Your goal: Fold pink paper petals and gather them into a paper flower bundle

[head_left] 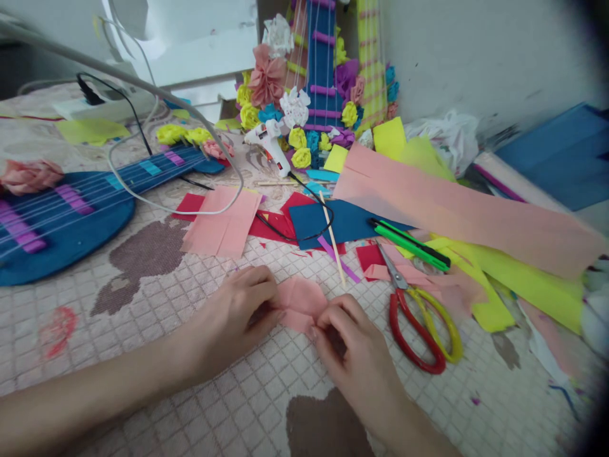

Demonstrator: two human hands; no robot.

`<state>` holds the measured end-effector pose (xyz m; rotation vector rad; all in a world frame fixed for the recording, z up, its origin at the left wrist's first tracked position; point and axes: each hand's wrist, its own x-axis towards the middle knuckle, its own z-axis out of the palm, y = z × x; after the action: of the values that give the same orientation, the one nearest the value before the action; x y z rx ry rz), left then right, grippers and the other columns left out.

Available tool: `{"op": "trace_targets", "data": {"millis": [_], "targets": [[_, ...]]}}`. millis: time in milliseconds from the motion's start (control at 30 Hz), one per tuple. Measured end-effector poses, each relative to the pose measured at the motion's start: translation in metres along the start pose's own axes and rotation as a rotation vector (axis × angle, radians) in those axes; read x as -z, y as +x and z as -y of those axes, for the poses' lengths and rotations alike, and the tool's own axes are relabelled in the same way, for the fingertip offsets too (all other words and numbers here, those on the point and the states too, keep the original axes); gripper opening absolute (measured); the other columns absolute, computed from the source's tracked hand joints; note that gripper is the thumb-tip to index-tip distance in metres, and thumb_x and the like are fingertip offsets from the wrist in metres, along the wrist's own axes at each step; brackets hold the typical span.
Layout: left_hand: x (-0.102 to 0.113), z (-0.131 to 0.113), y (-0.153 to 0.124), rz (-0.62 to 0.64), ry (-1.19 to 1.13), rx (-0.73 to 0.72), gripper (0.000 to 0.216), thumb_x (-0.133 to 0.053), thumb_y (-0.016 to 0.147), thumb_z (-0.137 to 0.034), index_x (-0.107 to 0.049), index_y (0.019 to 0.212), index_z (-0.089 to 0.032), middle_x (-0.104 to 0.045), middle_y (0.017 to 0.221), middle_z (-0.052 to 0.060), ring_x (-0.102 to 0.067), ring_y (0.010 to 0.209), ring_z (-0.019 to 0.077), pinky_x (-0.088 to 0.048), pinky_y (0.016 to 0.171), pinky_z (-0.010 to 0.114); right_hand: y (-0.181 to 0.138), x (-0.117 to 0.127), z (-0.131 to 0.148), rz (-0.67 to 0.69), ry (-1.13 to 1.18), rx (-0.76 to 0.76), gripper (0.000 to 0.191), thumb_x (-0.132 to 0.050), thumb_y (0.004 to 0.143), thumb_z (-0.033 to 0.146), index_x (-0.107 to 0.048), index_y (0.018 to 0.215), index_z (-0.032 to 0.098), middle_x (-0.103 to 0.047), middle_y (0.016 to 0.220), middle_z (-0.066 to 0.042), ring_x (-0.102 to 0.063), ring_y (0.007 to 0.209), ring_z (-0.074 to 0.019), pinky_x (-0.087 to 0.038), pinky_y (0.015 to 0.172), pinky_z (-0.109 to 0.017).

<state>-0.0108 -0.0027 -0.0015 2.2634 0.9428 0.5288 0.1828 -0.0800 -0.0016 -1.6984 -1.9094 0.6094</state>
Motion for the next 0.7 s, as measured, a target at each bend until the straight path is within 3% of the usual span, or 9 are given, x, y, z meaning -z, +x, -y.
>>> {"op": "trace_targets", "data": {"millis": [700], "targets": [[-0.0047,-0.0007,0.0017,-0.013,0.055,0.022,0.013,-0.054,0.081,-0.011,-0.049,0.07,-0.016,-0.05,0.078,0.002,-0.047,0.075,0.016,-0.04,0.069,0.032,-0.001,-0.0029,-0.0033,-0.02,0.004,-0.001,0.012,-0.051,0.082,0.011,-0.047,0.075,0.021,-0.049,0.082,-0.001,-0.052,0.068,-0.0126,-0.043,0.059,-0.026]]}}
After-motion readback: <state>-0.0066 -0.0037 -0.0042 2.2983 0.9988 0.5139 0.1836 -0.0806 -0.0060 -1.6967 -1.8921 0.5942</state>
